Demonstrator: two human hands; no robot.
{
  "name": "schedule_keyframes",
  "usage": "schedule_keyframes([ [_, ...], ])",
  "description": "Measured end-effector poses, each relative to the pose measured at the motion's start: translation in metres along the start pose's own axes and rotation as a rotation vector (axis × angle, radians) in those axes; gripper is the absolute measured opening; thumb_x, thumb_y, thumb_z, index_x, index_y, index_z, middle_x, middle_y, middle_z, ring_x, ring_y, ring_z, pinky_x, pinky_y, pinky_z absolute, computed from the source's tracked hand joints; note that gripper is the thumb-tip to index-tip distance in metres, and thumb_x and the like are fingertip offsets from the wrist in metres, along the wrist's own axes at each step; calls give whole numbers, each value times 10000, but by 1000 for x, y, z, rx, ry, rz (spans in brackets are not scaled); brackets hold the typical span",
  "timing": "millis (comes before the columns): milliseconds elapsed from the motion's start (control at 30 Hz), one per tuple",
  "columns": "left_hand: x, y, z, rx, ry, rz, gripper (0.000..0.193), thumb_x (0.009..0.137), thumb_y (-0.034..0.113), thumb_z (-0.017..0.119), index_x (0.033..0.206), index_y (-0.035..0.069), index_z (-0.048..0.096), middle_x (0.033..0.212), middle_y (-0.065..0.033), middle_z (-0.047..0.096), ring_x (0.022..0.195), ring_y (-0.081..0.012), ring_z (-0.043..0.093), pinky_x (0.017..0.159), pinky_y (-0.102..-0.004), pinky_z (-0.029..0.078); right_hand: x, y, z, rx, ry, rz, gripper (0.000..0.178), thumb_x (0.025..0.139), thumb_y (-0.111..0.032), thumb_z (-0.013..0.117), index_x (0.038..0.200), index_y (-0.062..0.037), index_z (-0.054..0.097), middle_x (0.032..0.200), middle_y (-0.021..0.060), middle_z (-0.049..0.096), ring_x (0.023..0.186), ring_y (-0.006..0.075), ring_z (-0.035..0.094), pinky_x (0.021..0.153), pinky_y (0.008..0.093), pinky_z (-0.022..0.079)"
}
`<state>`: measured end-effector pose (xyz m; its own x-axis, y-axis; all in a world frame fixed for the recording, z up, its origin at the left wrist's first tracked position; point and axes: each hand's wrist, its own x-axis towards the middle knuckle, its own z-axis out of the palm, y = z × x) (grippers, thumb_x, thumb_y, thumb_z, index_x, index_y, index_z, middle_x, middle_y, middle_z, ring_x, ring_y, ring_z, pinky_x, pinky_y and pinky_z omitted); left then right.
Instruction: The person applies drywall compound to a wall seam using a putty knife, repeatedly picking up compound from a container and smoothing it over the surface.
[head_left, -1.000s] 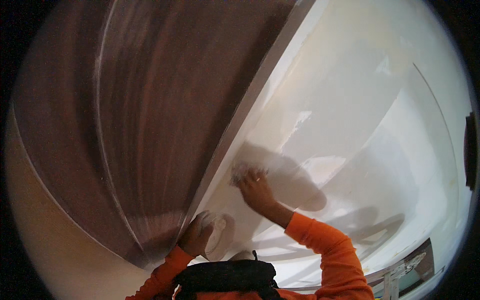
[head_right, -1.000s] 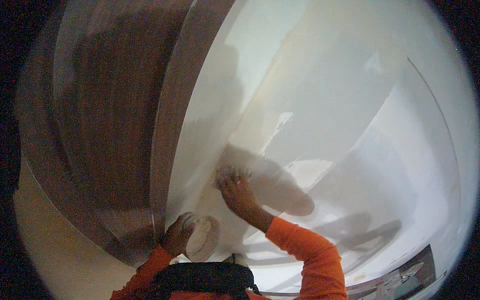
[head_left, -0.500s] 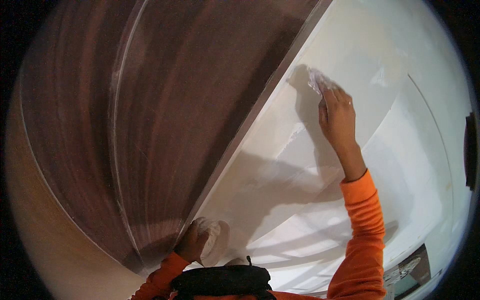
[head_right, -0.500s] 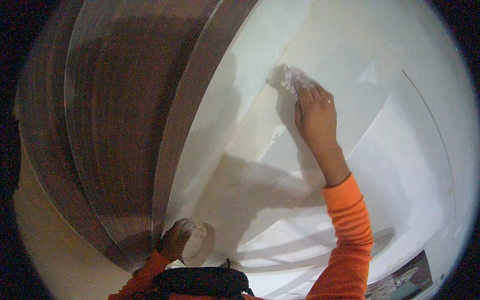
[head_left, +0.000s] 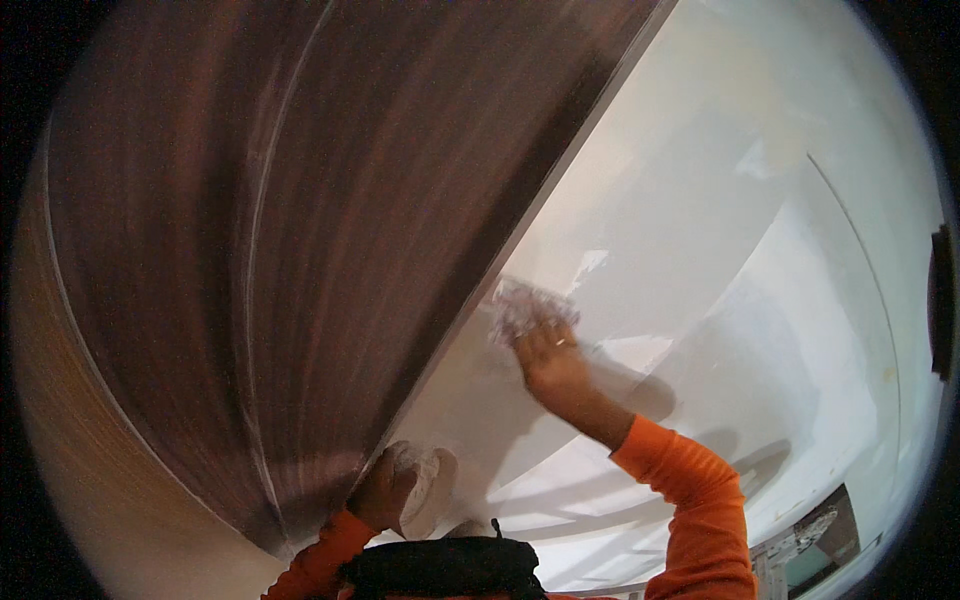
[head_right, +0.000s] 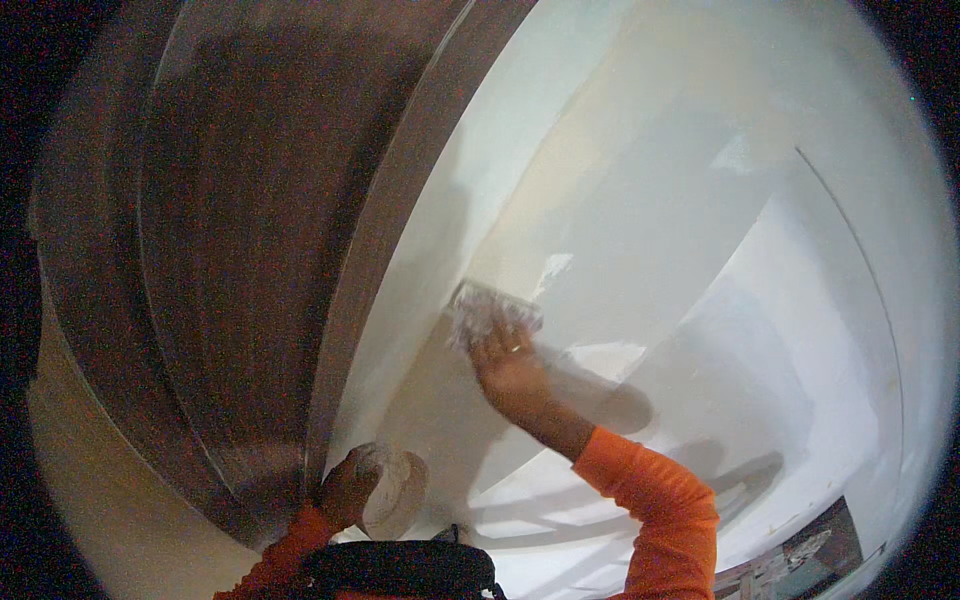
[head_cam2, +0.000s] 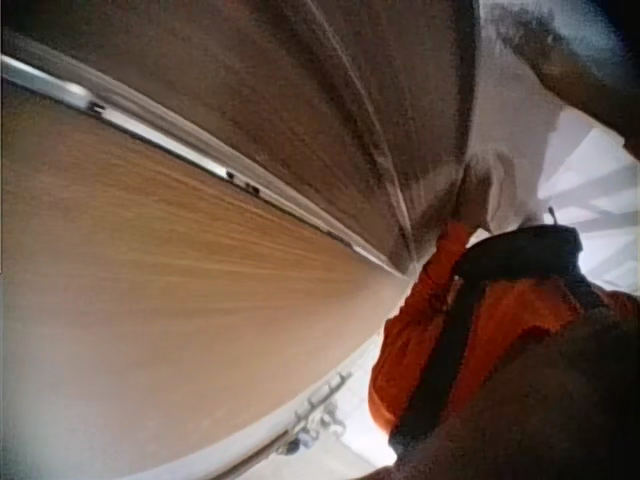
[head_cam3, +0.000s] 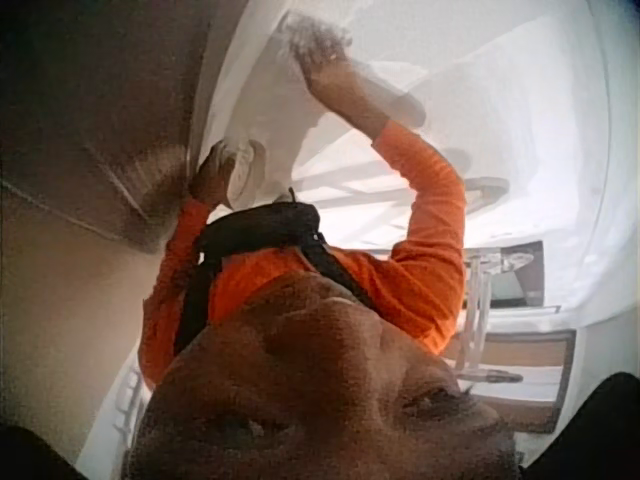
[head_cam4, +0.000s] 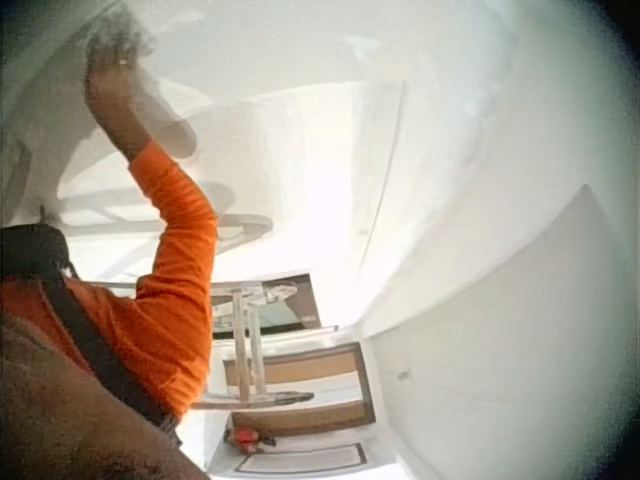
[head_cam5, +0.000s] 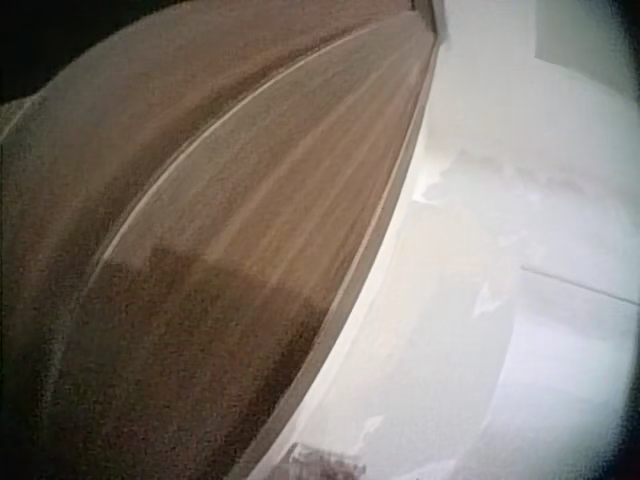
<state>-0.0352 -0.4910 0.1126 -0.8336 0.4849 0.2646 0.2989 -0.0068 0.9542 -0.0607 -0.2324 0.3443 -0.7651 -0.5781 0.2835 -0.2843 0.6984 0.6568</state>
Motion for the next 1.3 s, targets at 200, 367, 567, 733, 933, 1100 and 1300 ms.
schedule_keyframes([
  [200, 1, 8, -1, 28, -12, -14, 608, 966, 396, 462, 1352, -67, 386, 1348, -293, 457, 1263, -407, 452, 1081, -437, 321, 87, 170, -141, -622, 362, 328, 418, 882, -76, 477, 1297, -66, 525, 1307, 200, 528, 1273, 359, 456, 1081, 593, 279],
  [367, 0, 5, 0, 11, 18, 44, 609, 970, 412, 463, 1344, -64, 393, 1323, -296, 479, 1241, -420, 470, 1074, -436, 333, 132, 241, -198, -811, 523, 231, 437, 885, -84, 460, 1318, -65, 517, 1295, 183, 559, 1253, 352, 493, 1069, 517, 346],
  [567, 0, 1, 3, 33, 46, 99, 574, 978, 392, 451, 1336, -56, 410, 1301, -296, 496, 1220, -424, 486, 1062, -440, 348, 131, 227, -165, -666, 379, 284, 401, 882, -108, 464, 1272, -52, 543, 1273, 181, 566, 1261, 335, 478, 1051, 501, 358],
  [733, 1, -15, 3, 89, 65, 124, 532, 967, 336, 482, 1318, -61, 439, 1294, -295, 502, 1209, -419, 496, 1060, -443, 350, 80, 111, -60, -368, 353, 155, 472, 883, -143, 517, 1341, -28, 487, 1356, 236, 481, 1348, 392, 360, 1096, 600, 258],
  [933, 4, 10, 1, 36, 23, 25, 531, 958, 312, 488, 1330, -62, 426, 1297, -293, 504, 1200, -402, 512, 1054, -438, 363, -18, -40, 71, -40, -92, -44, 563, 890, -170, 481, 1419, -10, 372, 1506, 265, 266, 1403, 454, 224, 1100, 659, 197],
  [1100, 4, 9, 1, -20, -22, -10, 527, 956, 299, 490, 1334, -60, 416, 1306, -292, 500, 1211, -401, 506, 1058, -434, 360, -33, -58, 46, 232, -139, 10, 551, 894, -140, 472, 1421, -18, 367, 1444, 276, 355, 1361, 472, 297, 1079, 653, 243],
  [1300, -5, 11, -4, 68, 36, 26, 508, 956, 284, 493, 1323, -60, 422, 1308, -288, 494, 1216, -408, 497, 1054, -438, 363, 64, 130, -123, -438, 519, 170, 418, 812, -74, 572, 1228, -44, 547, 1169, 194, 579, 1149, 342, 523, 973, 520, 382],
])
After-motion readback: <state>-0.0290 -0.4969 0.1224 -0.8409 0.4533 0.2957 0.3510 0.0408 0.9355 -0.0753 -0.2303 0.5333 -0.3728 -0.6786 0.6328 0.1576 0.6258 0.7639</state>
